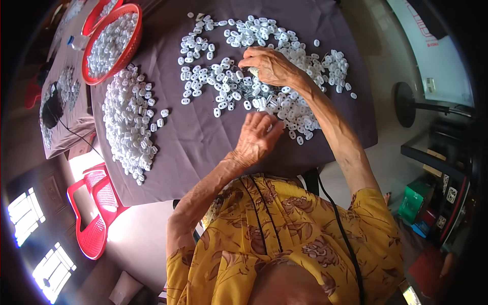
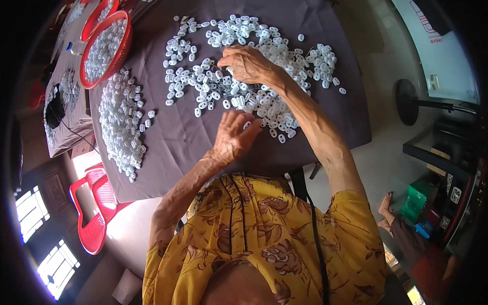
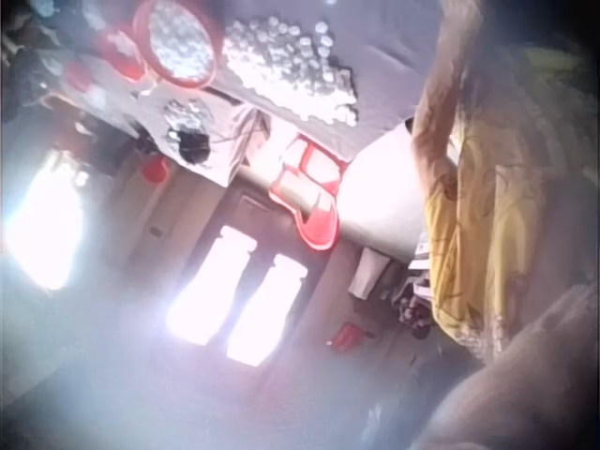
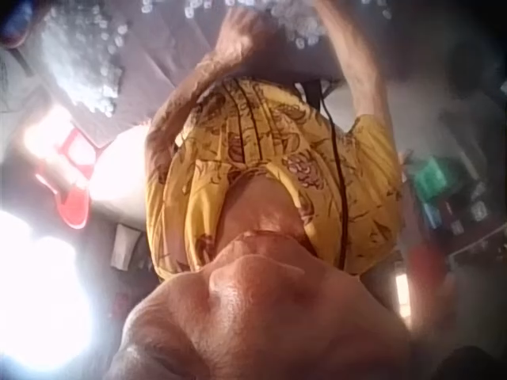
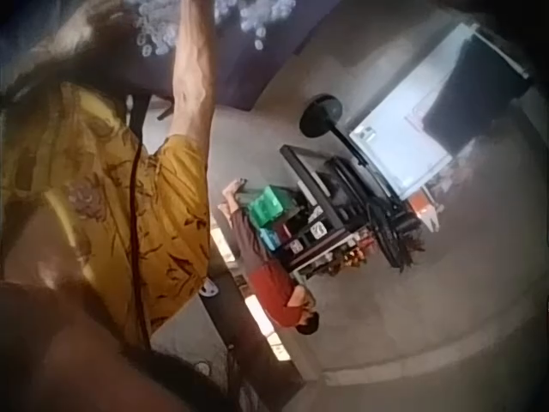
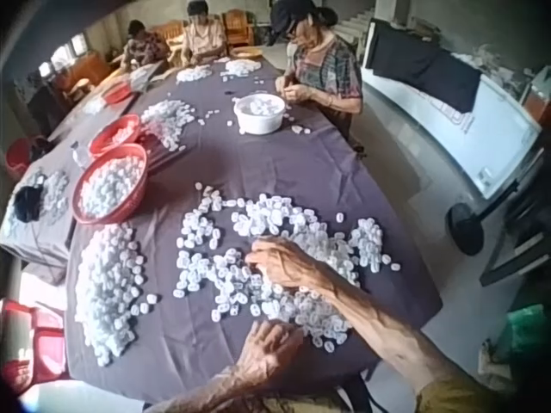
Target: The person assembles small white plastic components using a threading tool.
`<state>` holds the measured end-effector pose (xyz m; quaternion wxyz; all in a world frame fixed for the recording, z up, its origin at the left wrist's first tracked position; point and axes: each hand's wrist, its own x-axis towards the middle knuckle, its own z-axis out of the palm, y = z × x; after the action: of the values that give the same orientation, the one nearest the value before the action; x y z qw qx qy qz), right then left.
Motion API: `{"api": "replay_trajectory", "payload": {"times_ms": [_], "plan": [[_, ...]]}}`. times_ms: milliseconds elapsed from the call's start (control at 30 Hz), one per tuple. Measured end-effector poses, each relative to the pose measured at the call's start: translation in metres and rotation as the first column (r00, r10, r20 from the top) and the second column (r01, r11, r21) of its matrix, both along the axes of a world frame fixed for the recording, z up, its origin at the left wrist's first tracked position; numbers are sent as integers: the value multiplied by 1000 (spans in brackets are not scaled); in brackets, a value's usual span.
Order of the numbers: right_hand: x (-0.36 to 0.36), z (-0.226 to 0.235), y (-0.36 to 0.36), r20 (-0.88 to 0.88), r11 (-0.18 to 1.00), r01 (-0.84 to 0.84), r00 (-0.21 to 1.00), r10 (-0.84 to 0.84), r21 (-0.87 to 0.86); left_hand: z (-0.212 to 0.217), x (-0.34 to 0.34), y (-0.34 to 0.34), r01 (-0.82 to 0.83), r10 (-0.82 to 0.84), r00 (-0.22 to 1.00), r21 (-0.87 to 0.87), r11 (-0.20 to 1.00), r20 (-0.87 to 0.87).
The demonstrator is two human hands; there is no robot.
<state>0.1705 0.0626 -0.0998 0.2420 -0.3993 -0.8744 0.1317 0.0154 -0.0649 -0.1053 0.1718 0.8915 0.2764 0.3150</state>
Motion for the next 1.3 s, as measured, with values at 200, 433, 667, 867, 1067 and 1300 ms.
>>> {"api": "replay_trajectory", "payload": {"times_ms": [200,433,667,867,1067,1300], "plan": [[2,-2,1,-66,999,-9,998,12,45,3,13,1,-13,14,996,10,1000,-86],[-1,4,-3,8,991,26,1000,-25,-130,2,18,3,9,-8,994,9,1000,-109],[2,3,-2,-38,995,20,999,-24,-97,3,-3,2,39,-28,994,104,994,-103],[0,7,-2,16,989,18,1000,-16,-148,1,-31,8,-55,71,992,153,987,-100],[2,8,-2,2,989,12,1000,-12,-146,8,-62,38,-284,295,952,118,951,-86],[-3,9,-3,34,984,16,999,-10,-179,3,-27,6,-167,157,984,-149,975,-81]]}}
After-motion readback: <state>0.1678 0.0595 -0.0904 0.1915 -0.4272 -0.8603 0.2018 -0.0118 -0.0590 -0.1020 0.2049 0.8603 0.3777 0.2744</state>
